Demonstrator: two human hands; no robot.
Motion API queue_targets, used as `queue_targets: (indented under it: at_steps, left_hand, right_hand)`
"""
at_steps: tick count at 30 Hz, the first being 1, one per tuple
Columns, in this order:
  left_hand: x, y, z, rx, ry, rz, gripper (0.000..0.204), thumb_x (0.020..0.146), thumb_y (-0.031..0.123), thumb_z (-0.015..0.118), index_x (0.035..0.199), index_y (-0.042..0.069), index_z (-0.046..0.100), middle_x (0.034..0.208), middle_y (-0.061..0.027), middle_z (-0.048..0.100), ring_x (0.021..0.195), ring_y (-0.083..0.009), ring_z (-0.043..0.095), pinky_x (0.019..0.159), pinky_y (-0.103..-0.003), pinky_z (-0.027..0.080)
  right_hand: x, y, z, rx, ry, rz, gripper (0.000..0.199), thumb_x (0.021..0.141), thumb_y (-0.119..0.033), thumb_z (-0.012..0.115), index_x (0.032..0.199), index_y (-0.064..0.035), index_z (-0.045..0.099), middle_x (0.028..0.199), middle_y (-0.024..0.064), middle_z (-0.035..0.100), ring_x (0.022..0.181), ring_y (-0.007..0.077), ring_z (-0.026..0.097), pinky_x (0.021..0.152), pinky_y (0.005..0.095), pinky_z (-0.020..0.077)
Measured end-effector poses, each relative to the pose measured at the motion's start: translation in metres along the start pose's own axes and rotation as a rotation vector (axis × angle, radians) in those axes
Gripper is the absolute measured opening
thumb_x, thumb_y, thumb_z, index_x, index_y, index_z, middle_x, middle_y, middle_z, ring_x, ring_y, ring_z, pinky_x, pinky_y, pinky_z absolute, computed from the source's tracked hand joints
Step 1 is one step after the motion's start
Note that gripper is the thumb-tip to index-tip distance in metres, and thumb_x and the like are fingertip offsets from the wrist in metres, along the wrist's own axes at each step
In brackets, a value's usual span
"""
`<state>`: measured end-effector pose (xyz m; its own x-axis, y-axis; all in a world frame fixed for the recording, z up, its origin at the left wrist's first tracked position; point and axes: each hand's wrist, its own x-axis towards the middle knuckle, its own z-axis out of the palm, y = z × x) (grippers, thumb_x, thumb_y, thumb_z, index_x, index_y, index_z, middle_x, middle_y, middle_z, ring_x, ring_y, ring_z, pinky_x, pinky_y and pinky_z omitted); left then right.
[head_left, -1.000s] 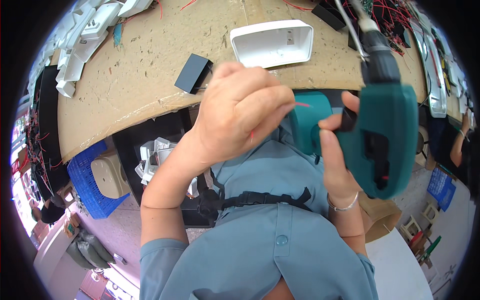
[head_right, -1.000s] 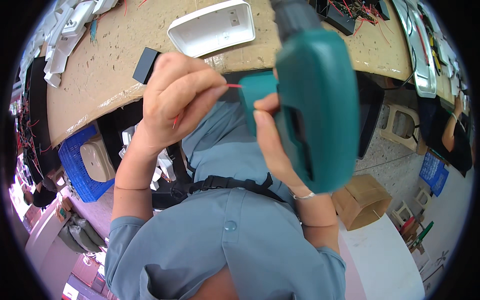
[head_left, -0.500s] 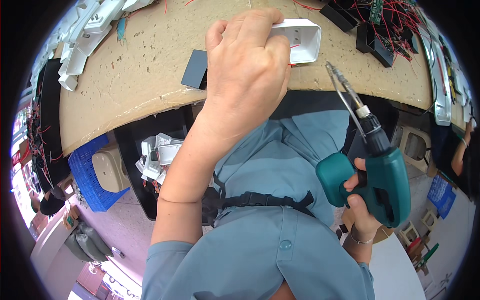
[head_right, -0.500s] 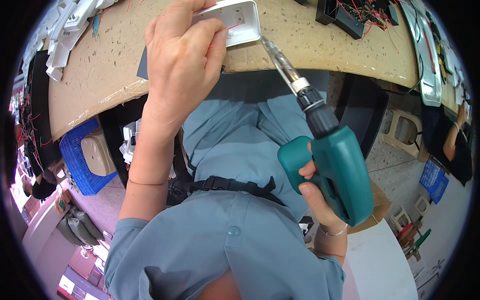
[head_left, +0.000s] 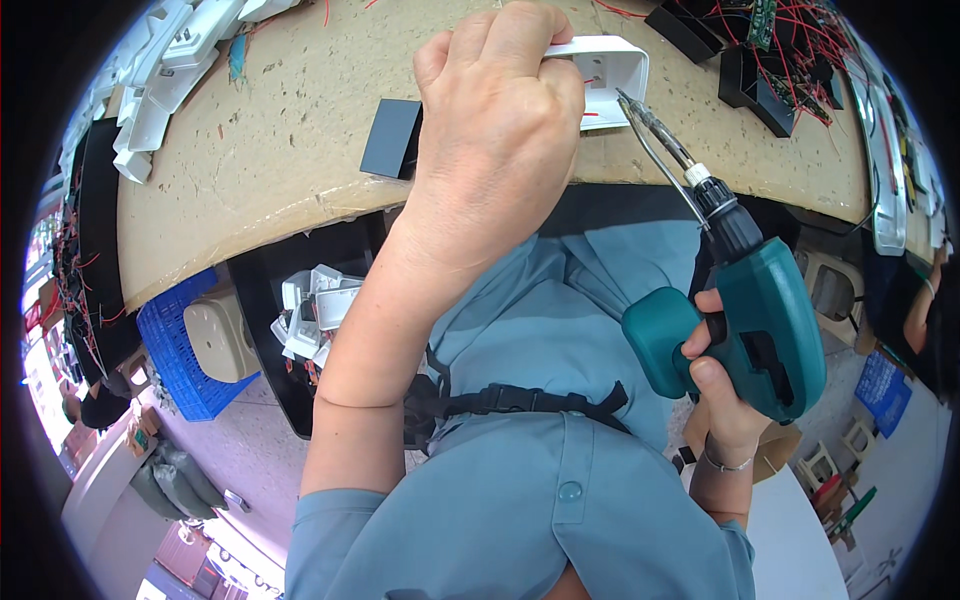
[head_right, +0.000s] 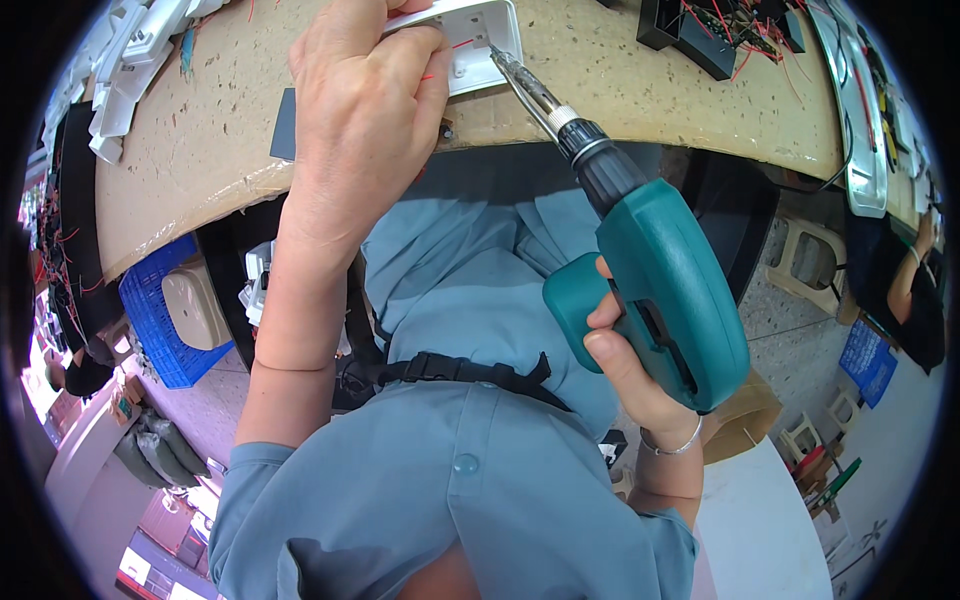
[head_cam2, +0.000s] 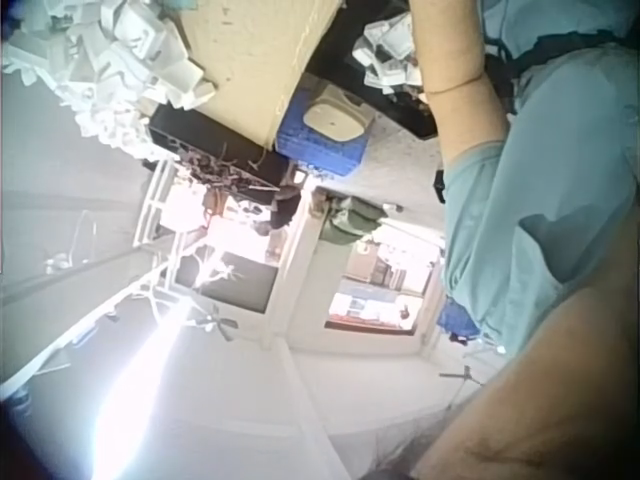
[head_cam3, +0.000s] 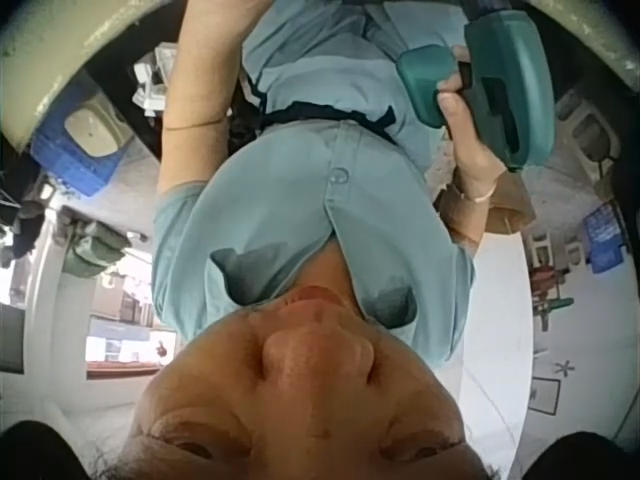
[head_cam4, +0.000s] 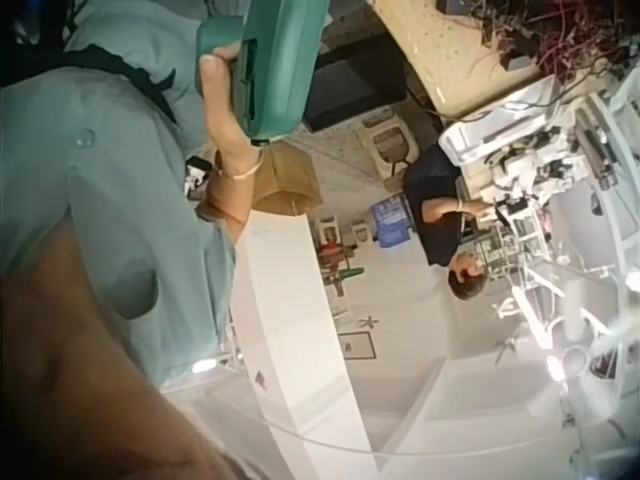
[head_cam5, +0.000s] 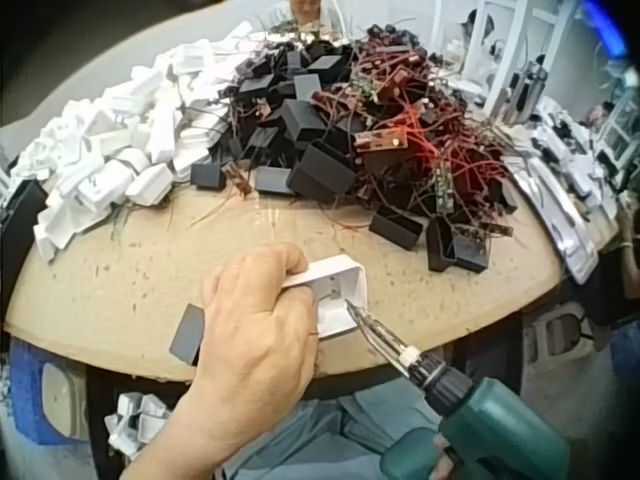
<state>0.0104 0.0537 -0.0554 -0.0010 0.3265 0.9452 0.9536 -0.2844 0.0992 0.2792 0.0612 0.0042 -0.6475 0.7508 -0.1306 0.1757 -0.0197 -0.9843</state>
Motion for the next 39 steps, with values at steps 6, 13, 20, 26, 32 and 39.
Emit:
queue_targets:
  at_steps: [6, 13, 20, 26, 32, 39]
  left_hand:
    - [0.0, -0.001, 0.001, 0.011, 0.003, 0.005, 0.002, 0.073, -0.001, 0.053, 0.074, -0.003, 0.053, 0.097, -0.0138, 0.053, 0.086, -0.0279, 0.05, 0.078, -0.04, 0.035]
    - [0.001, 0.0, 0.001, 0.04, 0.009, -0.008, 0.002, 0.074, -0.001, 0.053, 0.075, -0.003, 0.053, 0.096, -0.0128, 0.053, 0.085, -0.0269, 0.05, 0.077, -0.039, 0.035]
    - [0.017, 0.02, -0.022, 0.276, -0.463, -0.159, 0.003, 0.074, -0.001, 0.053, 0.076, -0.004, 0.054, 0.094, -0.0119, 0.052, 0.083, -0.026, 0.05, 0.075, -0.038, 0.035]
    - [0.003, 0.002, 0.004, 0.041, 0.006, -0.02, 0.004, 0.075, -0.001, 0.053, 0.077, -0.004, 0.054, 0.094, -0.0119, 0.052, 0.083, -0.0258, 0.05, 0.075, -0.037, 0.035]
    - [0.003, 0.002, 0.004, 0.053, 0.013, -0.013, 0.005, 0.075, -0.001, 0.053, 0.078, -0.005, 0.054, 0.094, -0.0116, 0.052, 0.083, -0.0258, 0.05, 0.076, -0.038, 0.035]
    - [0.01, 0.011, -0.008, 0.163, -0.282, -0.154, 0.005, 0.075, -0.002, 0.051, 0.079, -0.004, 0.054, 0.094, -0.0114, 0.052, 0.085, -0.0259, 0.049, 0.078, -0.038, 0.034]
  right_hand:
    - [0.01, -0.004, 0.003, 0.029, -0.047, -0.029, 0.043, 0.077, -0.002, 0.068, 0.118, 0.0037, 0.054, 0.107, 0.0127, 0.061, 0.077, 0.0121, 0.057, 0.071, 0.0256, 0.0479]
    - [0.016, -0.009, 0.008, 0.025, -0.047, -0.003, 0.04, 0.078, -0.004, 0.069, 0.115, 0.0037, 0.055, 0.086, 0.0053, 0.06, 0.073, 0.0107, 0.056, 0.066, 0.0233, 0.0467]
    - [0.018, -0.008, 0.005, -0.014, -0.058, 0.025, 0.039, 0.079, -0.004, 0.069, 0.115, 0.0034, 0.055, 0.08, 0.0033, 0.06, 0.07, 0.0102, 0.055, 0.063, 0.0222, 0.0453]
    - [0.012, -0.013, 0.003, -0.099, -0.02, 0.018, 0.036, 0.077, -0.001, 0.07, 0.111, 0.0029, 0.058, 0.082, 0.0049, 0.063, 0.071, 0.0112, 0.059, 0.064, 0.0239, 0.0485]
    - [0.011, -0.018, 0.009, -0.098, 0.068, 0.054, 0.032, 0.074, 0.0, 0.073, 0.103, 0.0027, 0.06, 0.085, 0.007, 0.063, 0.07, 0.0129, 0.061, 0.064, 0.0257, 0.0503]
    - [0.011, -0.016, 0.011, -0.218, 0.068, -0.026, 0.035, 0.071, -0.004, 0.077, 0.102, 0.0024, 0.061, 0.084, 0.0071, 0.063, 0.071, 0.014, 0.061, 0.064, 0.0259, 0.049]
